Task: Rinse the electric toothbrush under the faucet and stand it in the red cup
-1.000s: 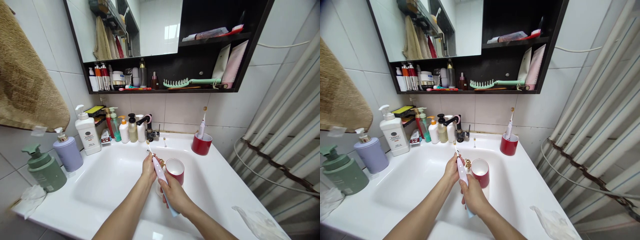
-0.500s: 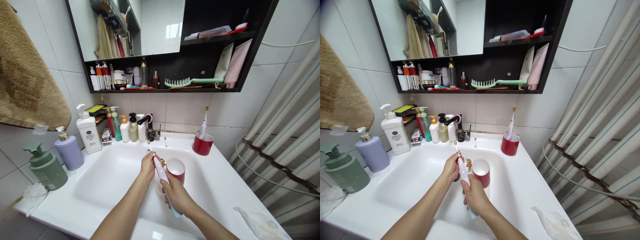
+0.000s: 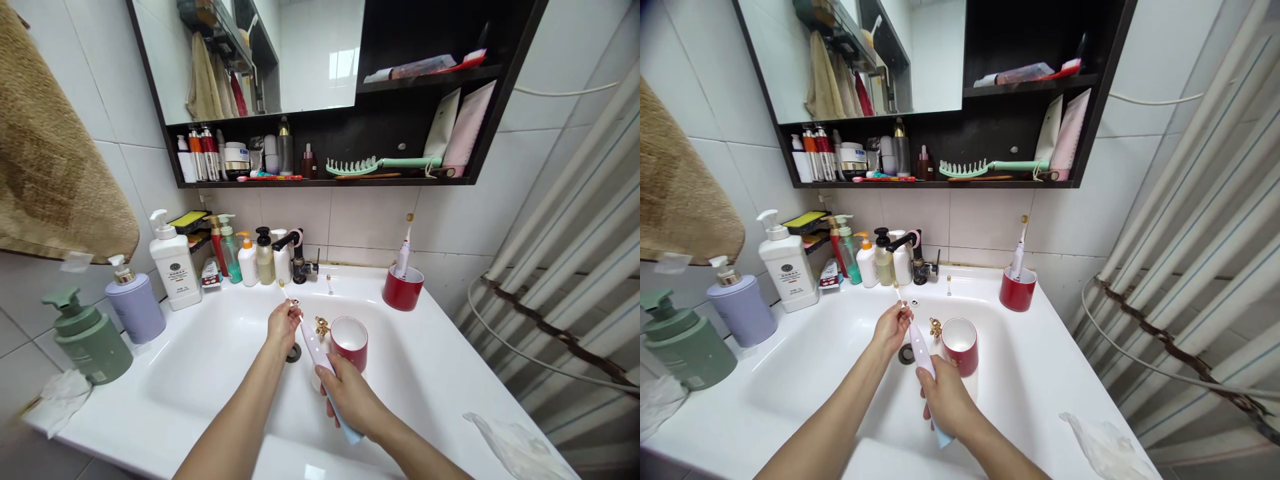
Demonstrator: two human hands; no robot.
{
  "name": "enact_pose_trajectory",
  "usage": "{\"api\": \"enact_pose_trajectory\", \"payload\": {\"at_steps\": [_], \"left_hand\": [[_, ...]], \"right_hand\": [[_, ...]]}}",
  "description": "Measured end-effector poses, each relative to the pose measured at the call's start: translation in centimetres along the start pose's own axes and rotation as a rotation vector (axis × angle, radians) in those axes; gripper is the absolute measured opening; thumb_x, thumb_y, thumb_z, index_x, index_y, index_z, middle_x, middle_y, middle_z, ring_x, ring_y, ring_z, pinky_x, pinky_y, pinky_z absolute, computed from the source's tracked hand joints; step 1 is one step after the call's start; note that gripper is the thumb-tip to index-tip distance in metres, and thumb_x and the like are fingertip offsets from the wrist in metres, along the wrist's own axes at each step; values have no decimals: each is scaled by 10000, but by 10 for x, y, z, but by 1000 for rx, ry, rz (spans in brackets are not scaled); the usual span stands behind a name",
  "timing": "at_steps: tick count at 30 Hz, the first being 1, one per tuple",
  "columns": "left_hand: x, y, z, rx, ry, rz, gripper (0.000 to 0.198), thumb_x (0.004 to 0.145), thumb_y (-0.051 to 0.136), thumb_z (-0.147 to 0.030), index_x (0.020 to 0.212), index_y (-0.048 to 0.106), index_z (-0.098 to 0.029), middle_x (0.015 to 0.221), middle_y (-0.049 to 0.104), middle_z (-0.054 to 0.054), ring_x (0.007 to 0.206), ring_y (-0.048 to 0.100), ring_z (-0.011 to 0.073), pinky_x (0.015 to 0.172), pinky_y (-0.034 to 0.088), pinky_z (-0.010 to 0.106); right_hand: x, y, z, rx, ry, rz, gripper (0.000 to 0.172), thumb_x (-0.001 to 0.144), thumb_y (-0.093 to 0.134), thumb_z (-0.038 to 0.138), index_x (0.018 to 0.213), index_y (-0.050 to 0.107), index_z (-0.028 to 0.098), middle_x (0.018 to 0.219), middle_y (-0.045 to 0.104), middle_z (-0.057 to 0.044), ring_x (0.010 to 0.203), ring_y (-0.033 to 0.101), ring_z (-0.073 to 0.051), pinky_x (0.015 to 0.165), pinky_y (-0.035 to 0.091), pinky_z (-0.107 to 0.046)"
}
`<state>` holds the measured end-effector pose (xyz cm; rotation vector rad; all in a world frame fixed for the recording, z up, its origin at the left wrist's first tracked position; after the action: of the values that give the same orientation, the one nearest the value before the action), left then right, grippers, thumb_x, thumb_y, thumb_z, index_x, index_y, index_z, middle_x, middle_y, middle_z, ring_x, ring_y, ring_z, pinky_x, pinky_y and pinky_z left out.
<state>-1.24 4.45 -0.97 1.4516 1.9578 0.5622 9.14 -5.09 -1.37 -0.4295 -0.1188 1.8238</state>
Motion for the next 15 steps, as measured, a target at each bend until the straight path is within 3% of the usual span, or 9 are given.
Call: {"api": "enact_pose_trajectory", "payload": {"at_steps": [3,7,15], "left_hand": [[3,0,5,134,-54,56,101,684,416,-149,612,472,-107,459,457,-17,396,446,38,461,405,168],[10,16,17,498,-54,83,122,689,412,-191,602,460,-119,460,437,-29,402,445,39,498,426,193],[60,55,29,952,4,40,63,630,478,-153,579,473,-117,398,437,-23,344,433,72,427,414,217]], "right_hand": [[-2,-8,7,60,-8,-30,187,724,275,345,738,359,179,615,413,29,339,415,-40,273,326,-163],[-5,-27,20,98,-50,-104,206,718,287,372,725,369,184,600,412,32,365,423,-52,300,347,-179],[0,-62,20,112,-75,-261,222,713,302,384,725,388,181,531,412,33,364,411,-69,300,344,-186]]}}
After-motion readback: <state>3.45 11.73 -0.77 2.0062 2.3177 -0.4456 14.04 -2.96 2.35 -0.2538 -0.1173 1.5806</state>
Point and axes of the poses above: each hand's wrist, its own x-axis towards the middle knuckle, its own y-axis out of the palm, z = x × y, the point moved 3 cm from there along x, towards the middle knuckle
